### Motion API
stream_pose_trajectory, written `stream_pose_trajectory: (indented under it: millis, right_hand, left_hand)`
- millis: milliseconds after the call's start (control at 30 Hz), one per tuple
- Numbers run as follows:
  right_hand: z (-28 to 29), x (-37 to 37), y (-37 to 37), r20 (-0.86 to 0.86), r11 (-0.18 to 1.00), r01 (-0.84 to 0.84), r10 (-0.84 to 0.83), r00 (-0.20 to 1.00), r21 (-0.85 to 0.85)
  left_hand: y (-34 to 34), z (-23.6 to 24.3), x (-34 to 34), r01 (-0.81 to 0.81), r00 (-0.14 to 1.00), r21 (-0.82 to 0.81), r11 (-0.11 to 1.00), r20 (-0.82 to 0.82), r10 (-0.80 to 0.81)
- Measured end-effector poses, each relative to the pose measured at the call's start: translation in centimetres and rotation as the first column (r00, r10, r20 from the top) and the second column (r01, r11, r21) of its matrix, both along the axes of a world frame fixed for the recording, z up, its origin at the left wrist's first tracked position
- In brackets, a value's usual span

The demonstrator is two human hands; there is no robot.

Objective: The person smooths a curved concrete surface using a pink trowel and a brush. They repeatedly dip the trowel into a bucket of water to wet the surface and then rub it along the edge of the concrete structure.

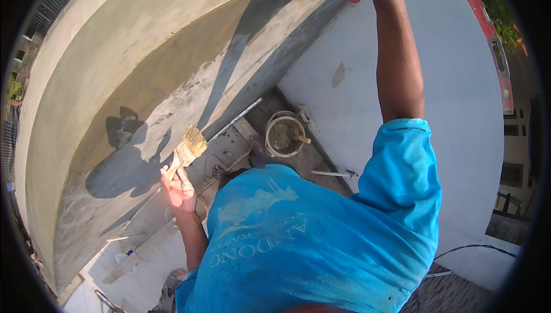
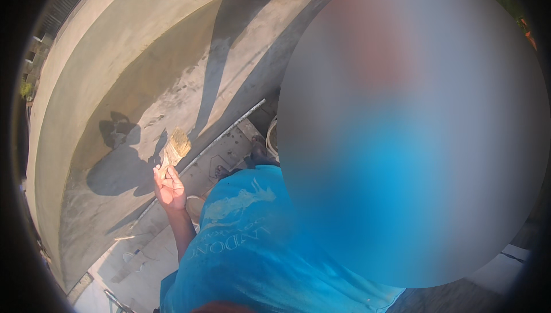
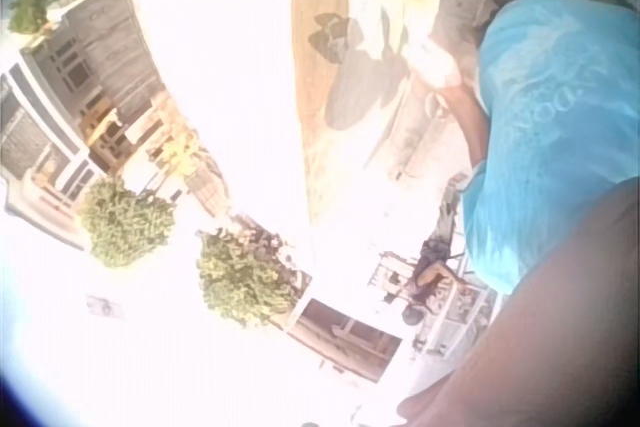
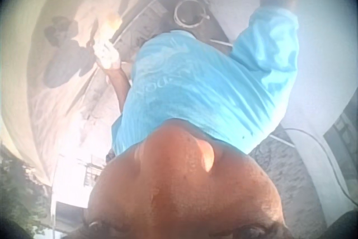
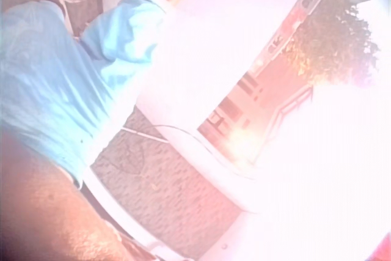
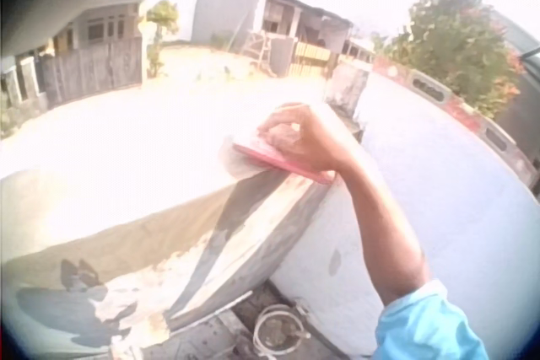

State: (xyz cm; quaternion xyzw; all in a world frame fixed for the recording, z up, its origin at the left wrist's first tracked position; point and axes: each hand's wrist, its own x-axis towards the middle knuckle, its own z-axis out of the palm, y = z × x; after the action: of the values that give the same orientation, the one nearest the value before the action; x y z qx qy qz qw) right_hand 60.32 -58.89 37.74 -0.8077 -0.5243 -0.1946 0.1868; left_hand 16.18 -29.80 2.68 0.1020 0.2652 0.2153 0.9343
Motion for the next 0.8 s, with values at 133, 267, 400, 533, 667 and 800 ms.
stream_pose_trajectory:
  millis: [133, 267, 400, 533, 667, 800]
  right_hand:
    - [0.3, -3.2, 0.7, -0.113, 0.995, -0.087, 0.082, 0.99, -0.04]
    - [-0.8, -3.5, 1.8, -0.118, 0.981, -0.188, 0.183, 0.976, -0.037]
    - [-1.2, -3.0, 3.5, -0.092, 0.99, 0.114, -0.121, 0.988, -0.082]
    - [1.3, -2.8, 4.3, -0.081, 0.9, 0.435, -0.434, 0.897, -0.006]
    - [-3.9, -12.1, -2.6, -0.364, 0.942, 0.032, 0.098, 0.926, 0.335]
    - [-14.1, -19.3, -1.1, -0.664, 0.896, -0.121, 0.402, 0.63, 0.428]
  left_hand:
    - [-0.1, 0.3, 0.3, -0.013, 1.0, 0.005, 1.0, 0.008, 0.013]
    - [0.3, 0.1, 0.2, 0.002, 1.0, -0.015, 1.0, 0.019, -0.002]
    - [0.2, 0.2, 1.1, 0.044, 0.999, 0.001, 0.999, 0.022, -0.044]
    - [-0.1, 0.9, 2.0, 0.048, 0.997, -0.012, 0.999, 0.054, -0.047]
    - [-1.9, 4.8, 3.8, 0.165, 0.955, -0.121, 0.979, 0.27, -0.127]
    - [-5.2, 10.5, 9.8, 0.277, 0.92, -0.192, 0.942, 0.337, -0.202]
